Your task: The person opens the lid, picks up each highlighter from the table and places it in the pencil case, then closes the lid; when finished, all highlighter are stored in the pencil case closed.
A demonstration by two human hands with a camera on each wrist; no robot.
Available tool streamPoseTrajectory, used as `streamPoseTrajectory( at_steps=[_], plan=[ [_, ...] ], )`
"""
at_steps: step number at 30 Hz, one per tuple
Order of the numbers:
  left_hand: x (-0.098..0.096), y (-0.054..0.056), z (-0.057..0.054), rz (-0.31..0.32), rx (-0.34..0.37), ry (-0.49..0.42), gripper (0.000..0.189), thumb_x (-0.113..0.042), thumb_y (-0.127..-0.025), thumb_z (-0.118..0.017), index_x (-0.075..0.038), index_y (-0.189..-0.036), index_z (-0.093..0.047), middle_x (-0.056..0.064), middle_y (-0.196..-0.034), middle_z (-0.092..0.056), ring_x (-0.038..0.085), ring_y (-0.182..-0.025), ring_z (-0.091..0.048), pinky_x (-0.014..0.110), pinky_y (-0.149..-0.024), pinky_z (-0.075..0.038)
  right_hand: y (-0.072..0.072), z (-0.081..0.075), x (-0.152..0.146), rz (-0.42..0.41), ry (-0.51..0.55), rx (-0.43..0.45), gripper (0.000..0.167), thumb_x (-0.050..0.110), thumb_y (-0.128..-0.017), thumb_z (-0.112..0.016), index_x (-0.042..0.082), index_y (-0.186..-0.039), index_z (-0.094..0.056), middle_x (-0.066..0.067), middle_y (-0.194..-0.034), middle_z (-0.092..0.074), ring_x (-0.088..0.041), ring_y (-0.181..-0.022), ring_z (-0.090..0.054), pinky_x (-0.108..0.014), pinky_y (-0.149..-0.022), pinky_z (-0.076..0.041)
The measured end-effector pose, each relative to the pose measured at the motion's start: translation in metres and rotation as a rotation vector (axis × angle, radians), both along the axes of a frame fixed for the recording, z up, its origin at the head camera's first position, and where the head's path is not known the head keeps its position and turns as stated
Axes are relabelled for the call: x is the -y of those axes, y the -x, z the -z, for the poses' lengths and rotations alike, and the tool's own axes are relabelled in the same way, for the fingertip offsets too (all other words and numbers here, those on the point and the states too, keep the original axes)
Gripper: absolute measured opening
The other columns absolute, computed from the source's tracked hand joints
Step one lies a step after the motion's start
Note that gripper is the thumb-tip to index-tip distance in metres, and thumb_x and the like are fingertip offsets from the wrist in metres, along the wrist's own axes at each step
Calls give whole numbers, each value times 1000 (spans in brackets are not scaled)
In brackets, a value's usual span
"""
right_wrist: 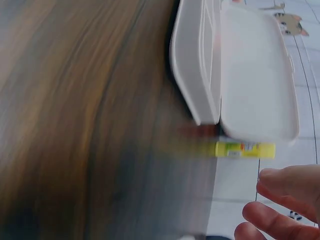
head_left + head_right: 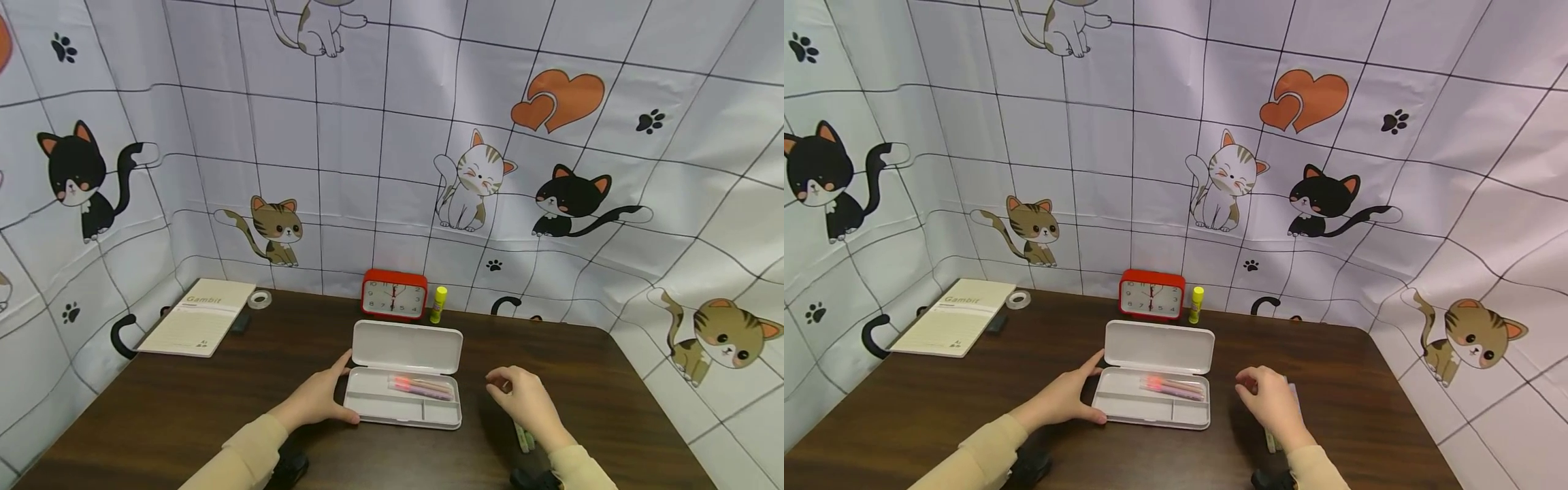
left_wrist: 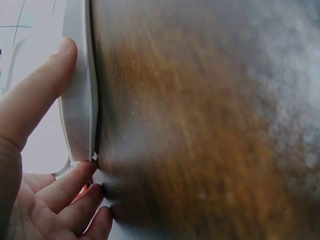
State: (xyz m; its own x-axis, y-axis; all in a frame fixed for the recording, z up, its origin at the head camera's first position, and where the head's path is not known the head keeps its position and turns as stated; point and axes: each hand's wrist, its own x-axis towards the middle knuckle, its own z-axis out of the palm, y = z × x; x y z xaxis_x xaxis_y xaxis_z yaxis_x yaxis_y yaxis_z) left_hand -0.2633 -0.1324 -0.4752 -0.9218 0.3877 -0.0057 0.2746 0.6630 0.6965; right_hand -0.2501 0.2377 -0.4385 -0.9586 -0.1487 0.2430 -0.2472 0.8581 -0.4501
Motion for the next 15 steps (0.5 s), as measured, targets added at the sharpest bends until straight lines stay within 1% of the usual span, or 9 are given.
streamPoseTrajectory(
  at_steps=[7, 11, 15],
  plan=[
    [0, 0, 1, 0, -4, -4, 123, -41, -61, -88, -4, -152, -14, 20, -136, -52, 39, -119, -52, 56, -97, -39, -7, 2, -27, 41, -15, 48, 15, 11, -84, -70, 9, -99, -72, 4, -79, -60, -11, -73, -56, -29, -65, -48],
    [-1, 1, 2, 9, -11, -2, 123, -41, -61, -88, -4, -152, -14, 21, -135, -52, 40, -119, -52, 56, -97, -39, -13, 2, -43, 71, -22, 60, 17, 9, -83, -70, 8, -100, -72, 3, -78, -59, -11, -72, -55, -29, -64, -48],
    [-1, 1, 2, 2, -18, 2, 123, -41, -61, -88, -4, -152, -14, 21, -135, -52, 39, -119, -52, 56, -98, -39, -18, 3, -58, 92, -27, 67, 16, 9, -84, -69, 6, -99, -72, 2, -77, -60, -11, -70, -54, -30, -63, -47]
  ],
)
